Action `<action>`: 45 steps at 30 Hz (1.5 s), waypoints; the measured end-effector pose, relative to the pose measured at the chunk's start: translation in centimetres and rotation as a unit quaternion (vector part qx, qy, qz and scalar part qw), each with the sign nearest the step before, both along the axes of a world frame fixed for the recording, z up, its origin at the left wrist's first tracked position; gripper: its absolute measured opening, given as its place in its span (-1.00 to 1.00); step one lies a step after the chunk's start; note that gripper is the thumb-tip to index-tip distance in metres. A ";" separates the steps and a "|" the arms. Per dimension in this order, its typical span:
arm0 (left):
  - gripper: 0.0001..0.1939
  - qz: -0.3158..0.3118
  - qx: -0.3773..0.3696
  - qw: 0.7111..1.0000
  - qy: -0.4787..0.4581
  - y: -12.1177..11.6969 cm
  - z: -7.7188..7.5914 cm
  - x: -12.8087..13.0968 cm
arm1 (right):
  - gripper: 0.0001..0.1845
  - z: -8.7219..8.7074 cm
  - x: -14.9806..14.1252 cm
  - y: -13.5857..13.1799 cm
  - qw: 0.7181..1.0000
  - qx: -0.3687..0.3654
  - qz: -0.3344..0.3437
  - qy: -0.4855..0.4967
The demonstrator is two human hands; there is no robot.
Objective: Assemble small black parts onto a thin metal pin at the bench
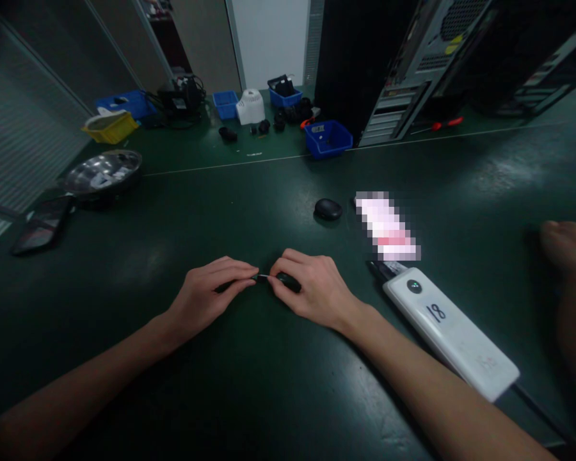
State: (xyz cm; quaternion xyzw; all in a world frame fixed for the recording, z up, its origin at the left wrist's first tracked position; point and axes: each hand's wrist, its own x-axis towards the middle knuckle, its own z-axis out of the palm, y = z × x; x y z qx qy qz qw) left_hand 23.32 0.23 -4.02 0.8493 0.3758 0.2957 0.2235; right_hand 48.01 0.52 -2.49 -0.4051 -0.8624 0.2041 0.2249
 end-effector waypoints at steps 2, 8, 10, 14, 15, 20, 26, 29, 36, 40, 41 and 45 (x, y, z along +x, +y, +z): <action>-0.71 -0.013 0.016 1.000 0.015 0.0 0.0 0.0 | -0.78 0.0 -0.1 -0.1 1.000 0.002 0.004 -0.017; -0.75 -0.017 0.026 1.000 -0.002 0.1 0.3 0.1 | -0.80 0.0 -0.3 -0.3 1.000 -0.003 0.012 -0.001; -0.75 -0.011 0.009 1.000 -0.027 0.1 0.4 0.1 | -0.80 0.0 -0.4 -0.3 1.000 -0.011 0.017 0.021; -0.71 -0.027 0.015 1.000 -0.006 0.0 0.3 0.0 | -0.79 0.0 -0.6 -0.5 1.000 -0.005 0.013 0.004; -0.69 -0.030 0.017 0.999 0.010 0.0 0.3 0.0 | -0.78 0.0 -0.6 -0.5 1.000 0.000 0.011 -0.006; -0.59 0.001 0.009 0.998 0.058 -0.1 0.4 0.1 | -0.75 0.1 -0.4 -0.2 1.000 0.019 -0.020 -0.012; -0.47 0.002 -0.027 0.989 0.147 0.2 0.9 0.7 | -0.72 0.0 0.0 0.1 0.995 0.038 -0.069 -0.060; -0.48 -0.004 -0.035 0.985 0.168 0.3 0.8 0.9 | -0.71 0.0 0.1 0.1 0.991 0.048 -0.073 -0.098; -0.57 -0.006 -0.066 0.990 0.122 0.5 1.3 0.0 | -0.72 0.4 0.6 0.2 0.981 0.084 -0.098 -0.142; -0.69 -0.032 -0.037 0.993 0.104 1.2 1.3 -0.2 | -0.74 0.2 1.0 0.4 0.976 0.093 -0.137 -0.140; -0.69 -0.042 -0.030 0.992 0.111 1.4 1.3 0.0 | -0.75 0.2 1.1 0.5 0.976 0.090 -0.142 -0.135; -0.65 -0.075 -0.028 0.984 0.158 1.5 1.2 0.2 | -0.75 0.0 1.1 0.6 0.979 0.071 -0.149 -0.116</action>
